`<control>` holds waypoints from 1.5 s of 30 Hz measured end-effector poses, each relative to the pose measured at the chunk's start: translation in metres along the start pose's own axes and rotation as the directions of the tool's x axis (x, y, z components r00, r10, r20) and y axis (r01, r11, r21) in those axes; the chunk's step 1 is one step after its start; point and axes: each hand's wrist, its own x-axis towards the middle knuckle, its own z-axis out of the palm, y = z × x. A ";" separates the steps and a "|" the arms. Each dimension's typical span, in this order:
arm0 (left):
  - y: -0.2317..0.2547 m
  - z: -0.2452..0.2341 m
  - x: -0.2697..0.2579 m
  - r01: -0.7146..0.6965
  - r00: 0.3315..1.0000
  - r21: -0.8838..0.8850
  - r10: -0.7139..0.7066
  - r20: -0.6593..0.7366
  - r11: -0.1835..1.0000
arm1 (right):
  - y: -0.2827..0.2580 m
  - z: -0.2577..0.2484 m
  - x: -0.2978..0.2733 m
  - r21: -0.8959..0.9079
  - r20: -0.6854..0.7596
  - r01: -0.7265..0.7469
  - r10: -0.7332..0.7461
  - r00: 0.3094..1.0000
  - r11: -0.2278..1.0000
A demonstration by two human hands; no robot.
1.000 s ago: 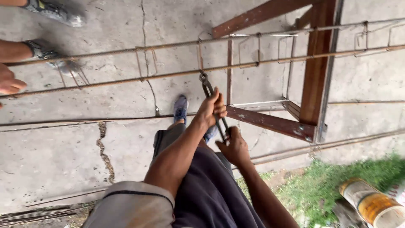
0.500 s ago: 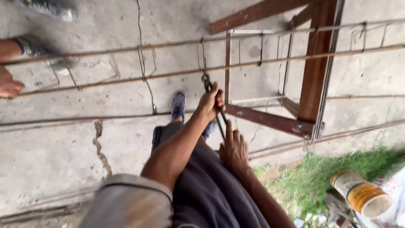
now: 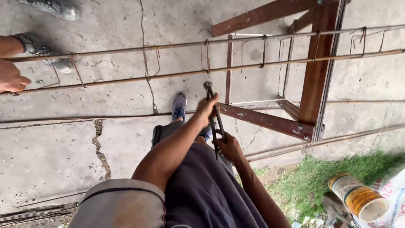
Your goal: The person ties a metal wire around the intersection of two rebar rods using pliers. They wrap the wire by hand and then twist it tight with the tool to secure the connection.
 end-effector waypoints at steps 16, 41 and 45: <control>0.150 -0.090 -0.095 -0.553 0.419 0.778 0.707 0.570 -0.299 | 0.017 0.019 0.076 -0.245 -0.329 0.414 -0.476 0.815 0.877; 0.124 -0.126 0.030 -0.249 0.594 0.873 0.646 0.480 -0.419 | 0.004 0.054 0.056 0.866 -0.055 0.083 -0.070 0.996 0.492; 0.115 -0.138 0.048 -0.341 0.516 0.842 0.665 0.540 -0.419 | -0.032 0.073 0.044 0.876 0.201 -0.118 -0.132 0.971 0.467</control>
